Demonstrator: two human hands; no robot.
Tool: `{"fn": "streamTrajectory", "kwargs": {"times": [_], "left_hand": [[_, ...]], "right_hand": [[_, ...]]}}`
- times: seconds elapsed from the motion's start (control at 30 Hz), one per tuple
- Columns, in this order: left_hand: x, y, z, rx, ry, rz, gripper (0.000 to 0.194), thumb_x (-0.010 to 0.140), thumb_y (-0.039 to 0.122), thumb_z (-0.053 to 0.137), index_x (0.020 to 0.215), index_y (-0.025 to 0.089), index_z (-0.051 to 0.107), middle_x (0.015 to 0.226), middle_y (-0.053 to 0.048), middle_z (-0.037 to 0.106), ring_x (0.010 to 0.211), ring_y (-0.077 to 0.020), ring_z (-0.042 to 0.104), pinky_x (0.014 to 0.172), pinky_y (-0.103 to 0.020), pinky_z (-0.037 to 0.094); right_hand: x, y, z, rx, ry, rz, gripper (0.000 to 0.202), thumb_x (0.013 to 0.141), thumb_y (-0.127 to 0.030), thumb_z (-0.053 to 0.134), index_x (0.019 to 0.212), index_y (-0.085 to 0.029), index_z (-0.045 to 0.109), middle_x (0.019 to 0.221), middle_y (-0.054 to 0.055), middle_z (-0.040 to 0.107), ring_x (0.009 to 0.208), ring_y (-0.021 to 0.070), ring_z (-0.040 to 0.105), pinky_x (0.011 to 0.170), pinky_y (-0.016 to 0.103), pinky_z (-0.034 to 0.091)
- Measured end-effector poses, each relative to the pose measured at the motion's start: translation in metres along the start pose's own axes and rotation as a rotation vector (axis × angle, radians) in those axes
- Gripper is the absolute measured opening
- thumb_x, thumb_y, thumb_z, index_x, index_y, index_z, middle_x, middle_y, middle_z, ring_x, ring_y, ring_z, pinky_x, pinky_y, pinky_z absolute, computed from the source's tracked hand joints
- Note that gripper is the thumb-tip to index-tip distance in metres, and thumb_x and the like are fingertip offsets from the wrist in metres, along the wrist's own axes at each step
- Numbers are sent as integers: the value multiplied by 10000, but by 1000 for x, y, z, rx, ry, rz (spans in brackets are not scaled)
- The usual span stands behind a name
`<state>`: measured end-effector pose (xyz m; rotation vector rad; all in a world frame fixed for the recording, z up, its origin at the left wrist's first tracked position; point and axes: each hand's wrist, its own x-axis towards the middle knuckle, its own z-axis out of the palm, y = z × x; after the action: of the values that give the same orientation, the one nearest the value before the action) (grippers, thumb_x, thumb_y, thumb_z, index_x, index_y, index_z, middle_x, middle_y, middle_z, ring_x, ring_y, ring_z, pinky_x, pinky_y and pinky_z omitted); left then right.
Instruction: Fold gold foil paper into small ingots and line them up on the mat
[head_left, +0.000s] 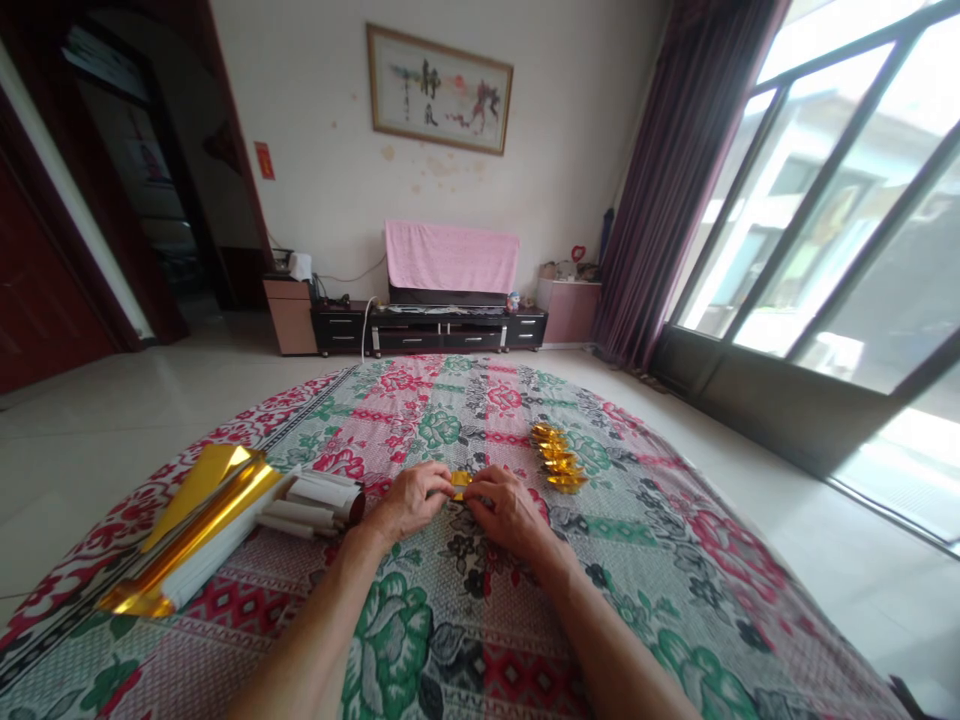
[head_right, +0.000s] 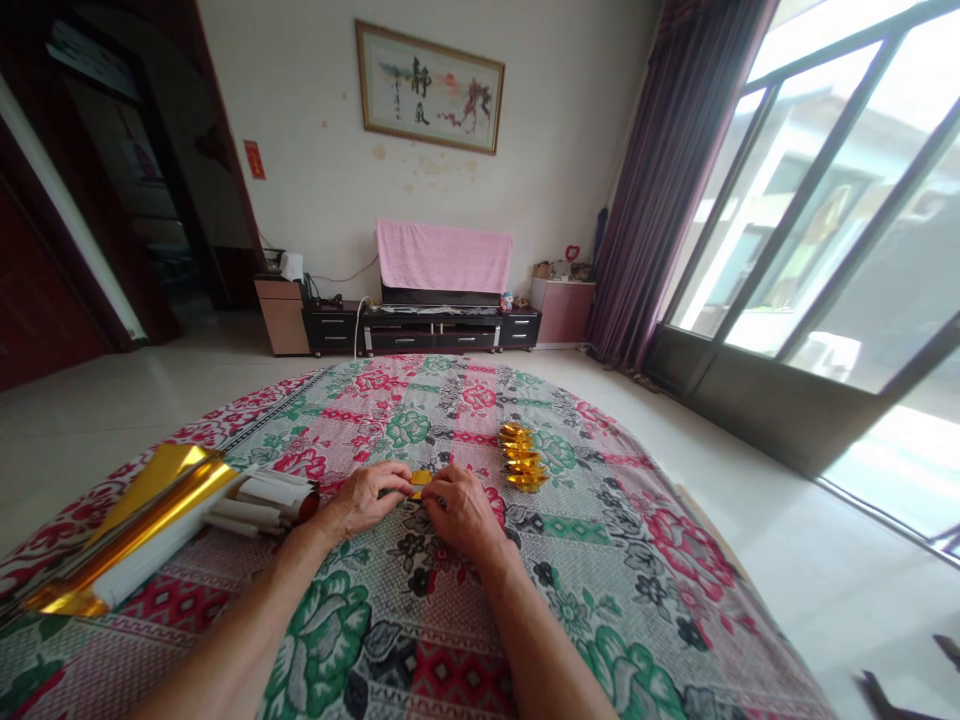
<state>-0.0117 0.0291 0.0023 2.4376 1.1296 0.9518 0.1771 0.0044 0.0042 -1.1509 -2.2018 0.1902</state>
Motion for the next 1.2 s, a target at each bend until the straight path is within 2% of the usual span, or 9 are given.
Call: {"fn": "streamTrajectory", "kwargs": {"times": [0.13, 0.3, 0.53, 0.7, 0.9, 1.07, 1.2], "left_hand": [[0, 4, -3, 25, -18, -27, 233, 749, 88, 503, 761, 212, 699, 904, -12, 653, 872, -130, 586, 822, -248, 451], [1, 1, 3, 69, 11, 11, 198, 775, 114, 505, 772, 207, 680, 893, -19, 646, 867, -140, 568, 815, -262, 442], [3, -3, 10, 94, 32, 3, 182, 811, 153, 487, 774, 189, 661, 862, -36, 627, 857, -150, 553, 808, -276, 435], [5, -4, 14, 112, 51, -28, 183, 805, 140, 486, 767, 185, 660, 843, -34, 625, 838, -147, 557, 781, -268, 439], [3, -4, 10, 65, 36, -4, 207, 785, 115, 489, 790, 192, 680, 859, -31, 637, 844, -140, 566, 804, -262, 447], [0, -5, 7, 44, 28, 9, 200, 732, 88, 535, 816, 193, 682, 908, -28, 636, 872, -139, 564, 829, -264, 448], [0, -6, 6, 26, 31, 10, 169, 710, 103, 573, 812, 185, 681, 926, -31, 635, 871, -137, 567, 820, -255, 449]], "right_hand": [[4, 4, 1, 38, -25, 41, 173, 797, -180, 565, 883, -250, 698, 918, 20, 600, 867, 130, 540, 789, 245, 387], [7, 6, 2, 19, -41, 99, 170, 774, -181, 596, 863, -271, 709, 904, 10, 608, 851, 131, 545, 777, 242, 389], [8, 5, 0, -28, -74, 33, 171, 813, -203, 566, 880, -273, 707, 893, 10, 615, 857, 125, 547, 786, 232, 380], [11, 5, -2, -46, -101, 51, 175, 805, -187, 571, 875, -269, 708, 896, 10, 616, 835, 118, 549, 769, 221, 376], [6, -2, -3, -83, -81, 16, 194, 872, -238, 496, 863, -229, 690, 867, 20, 595, 832, 118, 527, 766, 225, 358], [3, -6, 0, -162, -66, 50, 247, 911, -265, 425, 858, -216, 661, 864, 30, 559, 827, 123, 502, 774, 234, 341], [6, -12, 0, -245, -113, 103, 255, 920, -280, 401, 848, -204, 633, 885, 43, 546, 823, 137, 491, 758, 241, 339]]}}
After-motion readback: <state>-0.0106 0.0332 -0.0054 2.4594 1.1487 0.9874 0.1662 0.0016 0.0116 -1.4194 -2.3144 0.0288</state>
